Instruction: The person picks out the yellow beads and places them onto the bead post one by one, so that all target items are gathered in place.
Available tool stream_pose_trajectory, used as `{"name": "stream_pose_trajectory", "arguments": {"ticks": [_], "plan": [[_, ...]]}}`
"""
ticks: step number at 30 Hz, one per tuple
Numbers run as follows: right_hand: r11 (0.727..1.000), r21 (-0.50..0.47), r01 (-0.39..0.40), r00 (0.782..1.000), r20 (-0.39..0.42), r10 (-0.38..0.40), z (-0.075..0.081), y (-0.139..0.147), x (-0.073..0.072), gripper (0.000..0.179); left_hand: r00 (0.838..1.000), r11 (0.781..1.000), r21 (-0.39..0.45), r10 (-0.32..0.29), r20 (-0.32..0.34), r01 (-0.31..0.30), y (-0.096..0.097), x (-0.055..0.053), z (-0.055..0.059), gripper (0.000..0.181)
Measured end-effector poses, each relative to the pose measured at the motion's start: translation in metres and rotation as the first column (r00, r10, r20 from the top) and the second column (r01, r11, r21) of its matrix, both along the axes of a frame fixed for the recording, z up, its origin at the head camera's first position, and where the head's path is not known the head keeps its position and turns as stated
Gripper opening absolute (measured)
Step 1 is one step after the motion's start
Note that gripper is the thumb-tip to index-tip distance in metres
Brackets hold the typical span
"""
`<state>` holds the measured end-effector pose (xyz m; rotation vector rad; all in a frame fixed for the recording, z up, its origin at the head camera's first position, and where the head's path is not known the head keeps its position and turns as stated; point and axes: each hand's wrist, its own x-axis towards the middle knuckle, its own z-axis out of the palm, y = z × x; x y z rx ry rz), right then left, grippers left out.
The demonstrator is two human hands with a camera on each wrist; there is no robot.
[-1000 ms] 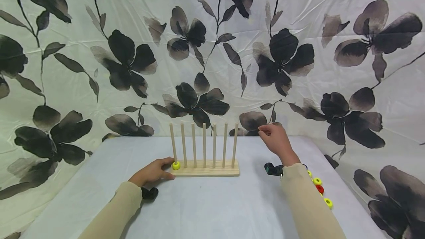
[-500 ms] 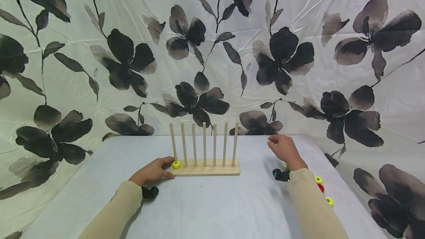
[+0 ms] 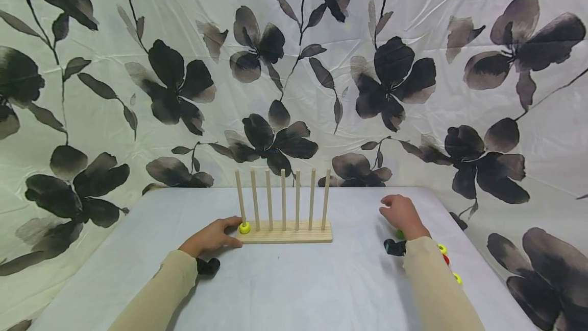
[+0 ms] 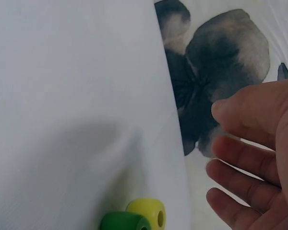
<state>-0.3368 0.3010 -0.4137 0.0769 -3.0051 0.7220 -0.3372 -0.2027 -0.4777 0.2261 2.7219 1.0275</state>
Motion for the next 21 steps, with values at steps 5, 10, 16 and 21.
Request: {"name": "stream_pose_trajectory", "arguments": {"ticks": [5, 10, 16, 21], "plan": [[0.999, 0.024, 0.027, 0.999, 0.043, -0.028, -0.007, 0.004, 0.001, 0.04, 1.0, 1.0, -0.001, -0.007, -0.001, 0.007, 0.0, 0.001, 0.001, 0.082], [0.997, 0.041, 0.067, 0.994, 0.081, -0.07, -0.012, 0.009, 0.005, 0.04, 1.0, 1.0, -0.008, -0.011, 0.0, 0.011, 0.0, 0.001, 0.003, 0.082], [0.991, 0.086, 0.099, 0.99, 0.096, -0.107, -0.017, 0.015, 0.006, 0.041, 1.0, 1.0, -0.001, -0.004, 0.011, 0.005, 0.0, -0.001, 0.001, 0.083], [0.986, 0.105, 0.126, 0.982, 0.131, -0.139, -0.02, 0.017, 0.006, 0.041, 1.0, 1.0, 0.012, -0.01, 0.005, 0.01, -0.001, -0.002, -0.002, 0.083]]}}
